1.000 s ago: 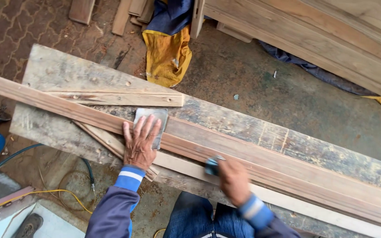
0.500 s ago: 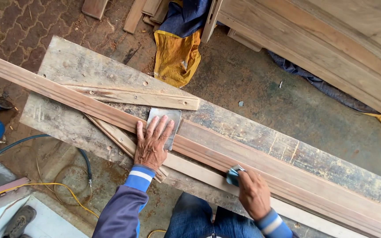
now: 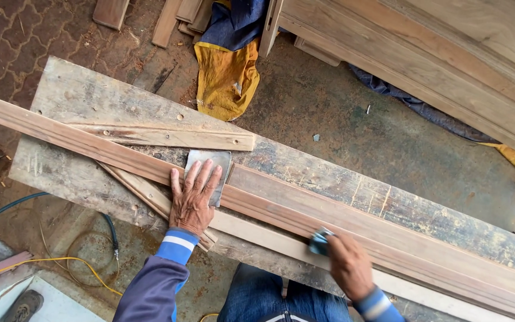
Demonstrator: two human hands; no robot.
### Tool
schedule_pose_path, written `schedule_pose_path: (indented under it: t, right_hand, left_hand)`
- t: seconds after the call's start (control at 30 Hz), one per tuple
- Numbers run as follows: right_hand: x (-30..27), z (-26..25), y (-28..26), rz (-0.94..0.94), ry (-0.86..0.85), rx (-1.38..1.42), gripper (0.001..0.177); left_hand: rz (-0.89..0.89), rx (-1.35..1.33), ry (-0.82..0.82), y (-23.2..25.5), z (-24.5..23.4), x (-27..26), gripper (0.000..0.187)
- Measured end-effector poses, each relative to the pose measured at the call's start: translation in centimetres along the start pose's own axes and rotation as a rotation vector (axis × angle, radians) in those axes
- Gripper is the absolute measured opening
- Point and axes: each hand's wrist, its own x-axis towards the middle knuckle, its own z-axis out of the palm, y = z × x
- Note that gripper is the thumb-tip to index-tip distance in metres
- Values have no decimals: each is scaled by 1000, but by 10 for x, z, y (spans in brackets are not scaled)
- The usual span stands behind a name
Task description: Manually sanding long wooden trim pieces with sandpaper at a workbench.
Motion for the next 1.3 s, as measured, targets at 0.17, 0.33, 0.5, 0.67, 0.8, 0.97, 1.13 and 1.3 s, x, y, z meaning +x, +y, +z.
schedule_pose_path:
  t: [0.17, 0.33, 0.5, 0.67, 0.8, 0.97, 1.13, 1.3]
  right_hand:
    - [13, 30, -18, 125, -38, -37, 20]
    - [73, 60, -78, -21, -191, -77, 38]
    - [-50, -1, 49, 138, -142, -69, 37]
    - [-159, -91, 123, 663, -206, -312, 23]
    - [-111, -84, 80, 584, -61, -132, 14]
    - [-15, -36, 23, 110, 27, -21, 14]
    - [-5, 5, 13, 77, -35, -67, 16]
    - [45, 12, -36, -6, -47, -31, 25]
  left_hand:
    - [9, -11, 31, 1, 0, 3, 96]
    - [12, 92, 47, -1, 8, -2, 93]
    - [5, 20, 48, 3, 2, -1, 93]
    - [19, -3, 61, 3, 1, 0, 94]
    - [7, 48, 75, 2, 6, -2, 91]
    - [-2, 41, 59, 4, 2, -1, 89]
    - [25, 14, 102, 3, 1, 0, 86]
    - [-9, 59, 52, 2, 5, -2, 90]
